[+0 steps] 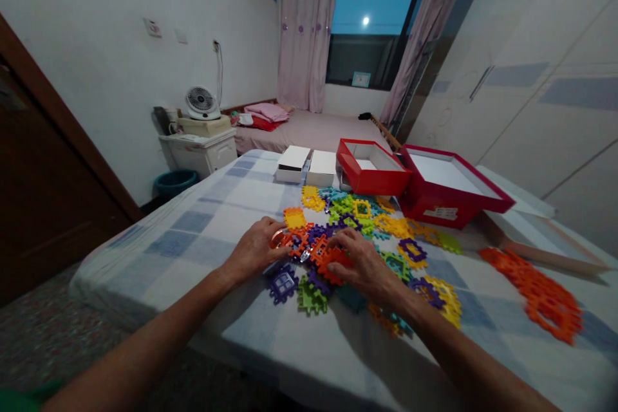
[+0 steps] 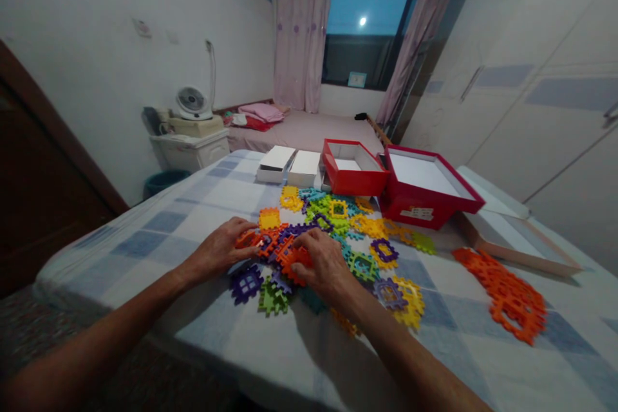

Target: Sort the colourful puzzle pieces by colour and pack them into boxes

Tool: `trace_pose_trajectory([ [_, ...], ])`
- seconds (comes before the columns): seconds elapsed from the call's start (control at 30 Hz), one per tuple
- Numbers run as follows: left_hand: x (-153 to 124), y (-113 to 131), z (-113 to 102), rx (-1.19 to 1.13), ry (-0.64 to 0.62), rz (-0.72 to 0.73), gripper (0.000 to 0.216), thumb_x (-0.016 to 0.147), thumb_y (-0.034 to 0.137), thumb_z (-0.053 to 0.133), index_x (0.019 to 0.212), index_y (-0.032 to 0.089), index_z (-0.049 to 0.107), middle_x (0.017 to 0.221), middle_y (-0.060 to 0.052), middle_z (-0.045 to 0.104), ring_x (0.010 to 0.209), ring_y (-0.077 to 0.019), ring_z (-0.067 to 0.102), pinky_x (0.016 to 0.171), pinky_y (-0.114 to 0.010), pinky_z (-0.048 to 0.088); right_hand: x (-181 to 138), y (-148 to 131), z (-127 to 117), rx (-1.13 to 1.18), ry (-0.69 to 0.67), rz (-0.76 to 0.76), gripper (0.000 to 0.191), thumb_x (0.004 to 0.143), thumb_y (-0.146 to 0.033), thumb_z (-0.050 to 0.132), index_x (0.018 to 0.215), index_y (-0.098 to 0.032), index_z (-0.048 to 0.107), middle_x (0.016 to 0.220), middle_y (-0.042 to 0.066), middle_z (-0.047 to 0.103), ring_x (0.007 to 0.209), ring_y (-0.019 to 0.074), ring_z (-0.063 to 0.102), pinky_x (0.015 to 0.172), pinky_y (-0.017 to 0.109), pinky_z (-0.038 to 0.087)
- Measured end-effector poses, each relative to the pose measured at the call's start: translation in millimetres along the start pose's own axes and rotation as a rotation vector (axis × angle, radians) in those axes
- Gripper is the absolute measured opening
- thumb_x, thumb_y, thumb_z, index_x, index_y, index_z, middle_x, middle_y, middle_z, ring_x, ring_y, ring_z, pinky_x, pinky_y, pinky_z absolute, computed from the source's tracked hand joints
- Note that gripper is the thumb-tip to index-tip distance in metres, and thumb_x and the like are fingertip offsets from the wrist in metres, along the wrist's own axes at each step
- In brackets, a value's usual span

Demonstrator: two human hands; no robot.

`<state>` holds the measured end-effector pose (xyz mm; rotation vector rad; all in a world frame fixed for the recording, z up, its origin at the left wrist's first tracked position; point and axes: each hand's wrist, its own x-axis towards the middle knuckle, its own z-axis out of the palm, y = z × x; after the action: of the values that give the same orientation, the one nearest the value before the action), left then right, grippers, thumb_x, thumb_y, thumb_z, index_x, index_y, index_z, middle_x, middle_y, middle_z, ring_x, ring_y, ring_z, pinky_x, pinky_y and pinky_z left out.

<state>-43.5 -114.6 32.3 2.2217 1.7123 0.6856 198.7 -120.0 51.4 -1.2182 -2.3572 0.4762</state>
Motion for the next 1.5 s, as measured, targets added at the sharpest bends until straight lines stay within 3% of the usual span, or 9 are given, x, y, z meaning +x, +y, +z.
trace_pose_trajectory([
  [0.2, 3, -12, 7, -0.292, 0.092, -0.149, 0.051, 0.067, 0.033, 0.064, 0.116, 0.017, 0.06, 0.098, -0.007, 0.059, 0.082, -0.0187, 0.059, 0.073, -0.032, 0.049, -9, 5, -6, 0.216, 0.059, 0.144, 0.05, 0.074, -0.02, 0.059, 0.123, -0.02, 0.047, 0.115, 0.008, 0.056, 0.102, 0.0212, 0.053, 0.089, 0.037, 0.041],
  [0.37, 6, -8, 4, -0.568, 0.052, -0.247, 0.052, 0.061, 0.028, 0.064, 0.111, 0.014, 0.059, 0.084, -0.002, 0.06, 0.064, -0.0131, 0.057, 0.058, -0.027, 0.048, -10, 13, -18, 0.25, 0.046, 0.167, 0.023, 0.08, -0.034, 0.054, 0.097, -0.019, 0.062, 0.097, 0.006, 0.063, 0.092, 0.0225, 0.056, 0.082, 0.036, 0.044],
  [0.53, 6, 5, -2, -0.705, 0.048, -0.346, 0.049, 0.061, 0.026, 0.062, 0.108, 0.013, 0.061, 0.089, -0.004, 0.062, 0.064, -0.0122, 0.058, 0.053, -0.024, 0.046, 9, -1, -32, 0.463, 0.036, 0.141, 0.021, 0.081, -0.034, 0.051, 0.092, -0.019, 0.062, 0.091, 0.004, 0.065, 0.084, 0.0192, 0.059, 0.073, 0.031, 0.046],
  [0.77, 8, 17, 7, -0.834, 0.018, -0.33, 0.049, 0.061, 0.028, 0.064, 0.106, 0.011, 0.06, 0.087, -0.005, 0.064, 0.063, -0.012, 0.058, 0.053, -0.024, 0.046, 47, -18, 10, 0.042, -0.113, 0.07, 0.011, 0.079, -0.022, 0.05, 0.081, -0.016, 0.059, 0.09, 0.007, 0.063, 0.084, 0.0192, 0.054, 0.075, 0.031, 0.041],
  [0.87, 9, 18, 6, -0.88, 0.036, -0.333, 0.047, 0.06, 0.029, 0.066, 0.103, 0.012, 0.062, 0.087, -0.005, 0.065, 0.062, -0.0121, 0.058, 0.052, -0.025, 0.047, 49, -13, 14, 0.119, 0.003, 0.069, 0.013, 0.079, -0.025, 0.049, 0.086, -0.018, 0.057, 0.091, 0.006, 0.062, 0.085, 0.0189, 0.054, 0.077, 0.032, 0.041],
  [0.97, 12, 21, 2, -0.947, 0.134, -0.36, 0.048, 0.058, 0.03, 0.07, 0.101, 0.012, 0.063, 0.086, -0.004, 0.066, 0.063, -0.0122, 0.059, 0.055, -0.025, 0.048, 46, -7, 0, 0.468, 0.143, 0.113, 0.026, 0.078, -0.029, 0.051, 0.102, -0.02, 0.054, 0.091, 0.003, 0.062, 0.082, 0.0169, 0.056, 0.074, 0.03, 0.044],
  [1.1, 23, 38, 3, -1.063, 0.252, -0.348, 0.046, 0.057, 0.025, 0.07, 0.101, 0.012, 0.063, 0.087, -0.004, 0.066, 0.068, -0.0115, 0.06, 0.063, -0.025, 0.05, 41, -9, -15, 0.872, 0.068, 0.118, 0.027, 0.078, -0.034, 0.054, 0.1, -0.019, 0.056, 0.09, 0.002, 0.063, 0.077, 0.015, 0.058, 0.071, 0.028, 0.047],
  [1.27, 36, 78, 14, -1.329, 0.142, -0.307, 0.041, 0.062, 0.02, 0.063, 0.102, 0.016, 0.06, 0.089, -0.003, 0.068, 0.075, -0.0134, 0.064, 0.073, -0.027, 0.052, 34, -17, -7, 0.832, 0.265, 0.174, 0.021, 0.077, -0.033, 0.056, 0.09, -0.017, 0.055, 0.088, 0.001, 0.06, 0.077, 0.0136, 0.056, 0.073, 0.027, 0.047],
  [1.5, 36, 109, 22, -1.117, 0.005, -0.18, 0.034, 0.073, 0.034, 0.059, 0.104, 0.02, 0.066, 0.104, -0.006, 0.068, 0.1, -0.0216, 0.061, 0.083, -0.034, 0.051, -10, 24, -47, 0.61, 0.555, 0.275, 0.029, 0.081, -0.035, 0.049, 0.106, -0.02, 0.05, 0.101, 0.005, 0.061, 0.088, 0.0162, 0.058, 0.08, 0.029, 0.047],
])
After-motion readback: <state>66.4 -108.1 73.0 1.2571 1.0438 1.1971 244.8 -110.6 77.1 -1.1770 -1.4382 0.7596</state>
